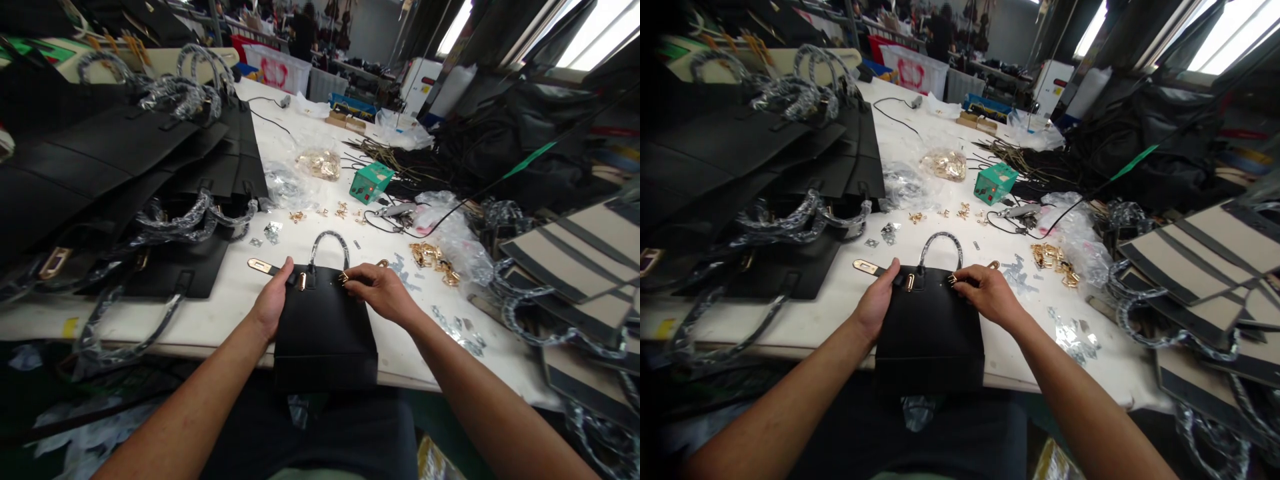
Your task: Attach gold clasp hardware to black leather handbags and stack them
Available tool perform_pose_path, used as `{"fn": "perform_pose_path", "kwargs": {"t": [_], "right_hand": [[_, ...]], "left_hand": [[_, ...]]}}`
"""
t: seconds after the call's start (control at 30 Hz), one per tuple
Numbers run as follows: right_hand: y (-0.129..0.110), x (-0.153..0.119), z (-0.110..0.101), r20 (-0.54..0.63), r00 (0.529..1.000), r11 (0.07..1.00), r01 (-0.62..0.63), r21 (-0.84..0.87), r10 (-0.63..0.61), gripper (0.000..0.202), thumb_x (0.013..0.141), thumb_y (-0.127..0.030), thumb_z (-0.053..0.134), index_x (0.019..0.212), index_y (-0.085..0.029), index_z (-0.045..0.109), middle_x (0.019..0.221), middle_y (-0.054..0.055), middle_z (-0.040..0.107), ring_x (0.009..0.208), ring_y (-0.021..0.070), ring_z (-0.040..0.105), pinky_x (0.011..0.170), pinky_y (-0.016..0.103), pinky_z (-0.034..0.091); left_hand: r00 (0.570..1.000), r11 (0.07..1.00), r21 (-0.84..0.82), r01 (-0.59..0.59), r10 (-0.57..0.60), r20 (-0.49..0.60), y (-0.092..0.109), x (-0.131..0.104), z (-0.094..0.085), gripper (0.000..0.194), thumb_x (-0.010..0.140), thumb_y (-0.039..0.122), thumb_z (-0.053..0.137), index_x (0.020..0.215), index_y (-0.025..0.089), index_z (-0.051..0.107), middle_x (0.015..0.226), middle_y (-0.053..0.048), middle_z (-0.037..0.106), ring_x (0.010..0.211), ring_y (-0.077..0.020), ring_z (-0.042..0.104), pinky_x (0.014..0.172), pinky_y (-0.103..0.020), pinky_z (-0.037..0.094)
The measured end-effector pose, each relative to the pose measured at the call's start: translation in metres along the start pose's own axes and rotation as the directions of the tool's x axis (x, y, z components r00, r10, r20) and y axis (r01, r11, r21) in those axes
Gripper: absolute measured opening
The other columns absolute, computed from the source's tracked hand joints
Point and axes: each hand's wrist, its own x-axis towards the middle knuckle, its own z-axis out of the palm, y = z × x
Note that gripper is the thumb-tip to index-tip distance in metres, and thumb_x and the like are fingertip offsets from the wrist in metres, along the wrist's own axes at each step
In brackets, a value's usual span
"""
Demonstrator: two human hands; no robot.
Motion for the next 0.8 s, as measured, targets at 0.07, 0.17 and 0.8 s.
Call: {"fn": "perform_pose_path", "kwargs": {"t": [0.07, 0.17, 0.8], "right_hand": [[0.000, 0.001, 0.001, 0.010, 0.999, 0.999, -0.043, 0.030, 0.043, 0.019, 0.083, -0.032, 0.064, 0.099, -0.023, 0.071, 0.083, 0.001, 0.069, 0.072, 0.0165, 0.067, 0.059, 0.027, 0.056], [-0.002, 0.003, 0.002, 0.010, 0.999, 0.999, -0.045, 0.021, 0.045, 0.019, 0.084, -0.030, 0.064, 0.100, -0.022, 0.071, 0.082, 0.001, 0.070, 0.070, 0.0158, 0.067, 0.059, 0.026, 0.055], [-0.027, 0.009, 0.007, 0.222, 0.950, 0.680, 0.313, -0.663, -0.220, 0.016, 0.091, -0.020, 0.058, 0.103, -0.023, 0.069, 0.096, 0.004, 0.067, 0.087, 0.0169, 0.061, 0.077, 0.027, 0.042]], "left_hand": [[1.000, 1.000, -0.004, 0.004, -0.004, -0.007, 0.000, 0.000, 0.000, 0.062, 0.089, 0.058, 0.049, 0.119, 0.007, 0.065, 0.093, -0.017, 0.076, 0.096, -0.0360, 0.071, 0.092, -0.049, 0.053], [1.000, 1.000, -0.008, 0.001, -0.002, -0.015, 0.000, 0.000, 0.001, 0.062, 0.089, 0.058, 0.050, 0.119, 0.006, 0.065, 0.093, -0.017, 0.076, 0.096, -0.0358, 0.071, 0.091, -0.048, 0.054], [1.000, 1.000, 0.008, -0.008, 0.008, -0.010, -0.003, -0.002, 0.004, 0.059, 0.089, 0.057, 0.052, 0.116, 0.007, 0.067, 0.092, -0.017, 0.076, 0.091, -0.0335, 0.072, 0.086, -0.045, 0.057]]}}
